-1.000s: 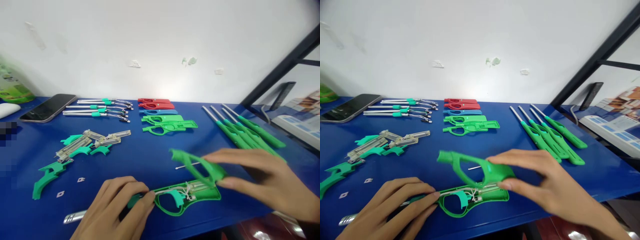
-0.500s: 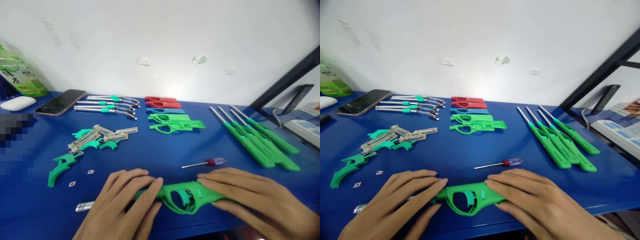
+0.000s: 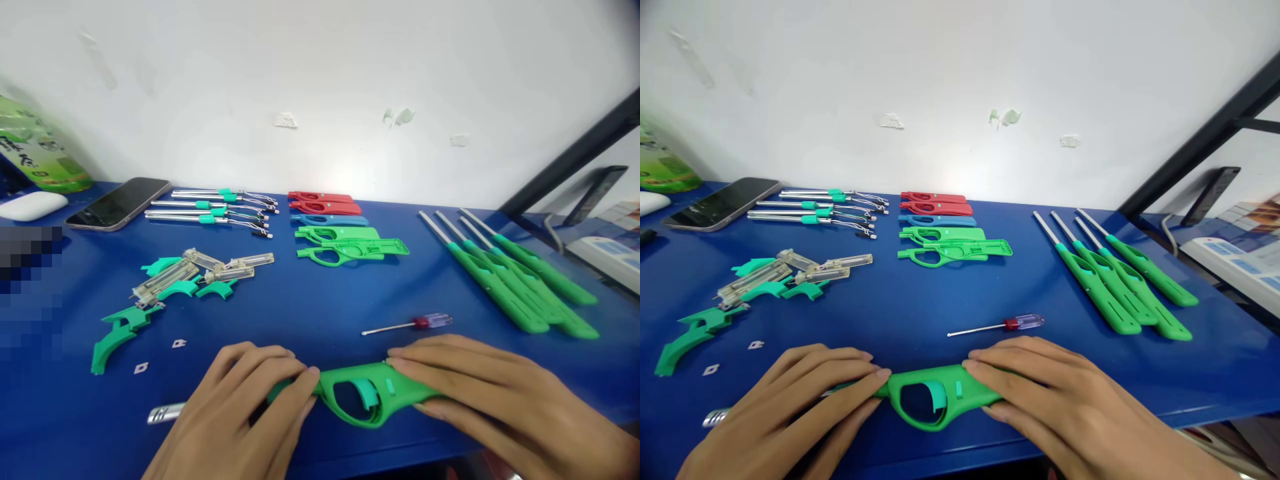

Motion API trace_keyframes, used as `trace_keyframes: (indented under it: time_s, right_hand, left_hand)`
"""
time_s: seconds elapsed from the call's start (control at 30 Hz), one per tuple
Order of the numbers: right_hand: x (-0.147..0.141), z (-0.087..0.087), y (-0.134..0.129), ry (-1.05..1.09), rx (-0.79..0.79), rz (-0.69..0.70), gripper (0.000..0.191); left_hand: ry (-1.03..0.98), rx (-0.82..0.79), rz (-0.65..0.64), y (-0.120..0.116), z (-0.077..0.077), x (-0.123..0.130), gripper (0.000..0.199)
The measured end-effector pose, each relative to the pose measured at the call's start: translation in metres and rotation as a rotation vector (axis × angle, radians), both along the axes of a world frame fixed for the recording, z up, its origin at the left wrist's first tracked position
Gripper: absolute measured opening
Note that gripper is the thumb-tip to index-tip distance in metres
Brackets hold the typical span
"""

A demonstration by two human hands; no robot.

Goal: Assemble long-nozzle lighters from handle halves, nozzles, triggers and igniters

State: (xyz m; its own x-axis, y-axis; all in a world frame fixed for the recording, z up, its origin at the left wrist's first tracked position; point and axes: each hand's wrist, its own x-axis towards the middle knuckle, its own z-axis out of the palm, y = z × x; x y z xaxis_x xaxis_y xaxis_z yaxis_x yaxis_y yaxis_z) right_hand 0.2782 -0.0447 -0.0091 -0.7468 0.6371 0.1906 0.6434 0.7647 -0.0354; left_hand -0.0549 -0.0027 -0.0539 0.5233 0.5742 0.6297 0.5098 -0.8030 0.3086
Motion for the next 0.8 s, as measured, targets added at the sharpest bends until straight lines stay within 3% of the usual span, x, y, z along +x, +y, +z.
trace_keyframes:
  time_s: [0.2, 0.63, 0.8]
  right_hand:
    - [-0.005, -0.002, 0.000, 0.050, -0.049, -0.137, 0.059]
    - [-0.010, -0.004, 0.001, 0.146, -0.140, -0.112, 0.067]
    - [-0.014, -0.006, -0.002, 0.193, -0.108, -0.128, 0.071]
  left_hand:
    - [-0.006, 0.048, 0.007, 0.000, 0.006, 0.001, 0.025]
    - [0.040, 0.030, 0.040, 0.000, 0.007, -0.003, 0.031]
    - [0.058, 0.040, 0.044, 0.001, 0.007, -0.003, 0.031]
